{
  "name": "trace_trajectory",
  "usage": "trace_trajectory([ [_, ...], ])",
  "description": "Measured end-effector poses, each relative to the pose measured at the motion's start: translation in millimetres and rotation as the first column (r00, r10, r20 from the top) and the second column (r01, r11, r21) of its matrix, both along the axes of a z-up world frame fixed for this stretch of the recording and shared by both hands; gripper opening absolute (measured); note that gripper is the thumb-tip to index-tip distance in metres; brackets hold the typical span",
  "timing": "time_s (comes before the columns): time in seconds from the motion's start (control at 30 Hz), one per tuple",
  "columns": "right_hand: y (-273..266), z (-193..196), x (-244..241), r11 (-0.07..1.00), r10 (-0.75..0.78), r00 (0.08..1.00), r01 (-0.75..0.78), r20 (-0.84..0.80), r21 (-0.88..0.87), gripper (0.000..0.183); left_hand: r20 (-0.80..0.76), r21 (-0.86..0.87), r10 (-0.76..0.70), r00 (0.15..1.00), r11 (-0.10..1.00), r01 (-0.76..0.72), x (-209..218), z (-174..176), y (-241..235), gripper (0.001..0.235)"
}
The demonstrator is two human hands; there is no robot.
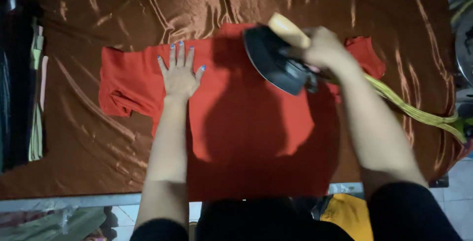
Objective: Ironing and folding a red shirt at an ironing station.
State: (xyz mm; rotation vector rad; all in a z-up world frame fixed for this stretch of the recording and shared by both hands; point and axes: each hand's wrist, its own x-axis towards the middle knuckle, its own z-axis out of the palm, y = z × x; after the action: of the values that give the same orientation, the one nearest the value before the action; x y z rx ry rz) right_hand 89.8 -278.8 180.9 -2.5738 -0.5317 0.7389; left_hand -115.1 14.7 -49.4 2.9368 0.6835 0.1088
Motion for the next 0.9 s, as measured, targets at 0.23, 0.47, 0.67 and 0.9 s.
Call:
trace_trajectory([
  [0.23, 60, -78, 41, 0.995, -0.029, 0.999, 0.025, -0.045, -0.094, 0.049, 0.011, -0.057, -0.026, 1.000, 0.998, 0.027, -4, 11, 0, 0.075],
  [0.47, -45, -69, -47, 0.960, 0.033, 0.990, -0.069, -0.134, -0.270, 0.040, 0.056, -0.088, -0.045, 0.997, 0.995, 0.050, -7, 12, 2, 0.075],
  [0.67, -147, -64, -105, 0.968, -0.055, 0.997, 0.039, -0.057, -0.248, 0.048, 0.040, -0.103, -0.068, 0.997, 0.992, 0.072, -5, 10, 5, 0.077],
  [0.9, -292, -125, -86, 0.779, -0.539, 0.842, 0.512, 0.030, -0.361, 0.058, 0.004, -0.142, -0.002, 1.000, 0.990, 0.002, -2, 24, 9, 0.079],
])
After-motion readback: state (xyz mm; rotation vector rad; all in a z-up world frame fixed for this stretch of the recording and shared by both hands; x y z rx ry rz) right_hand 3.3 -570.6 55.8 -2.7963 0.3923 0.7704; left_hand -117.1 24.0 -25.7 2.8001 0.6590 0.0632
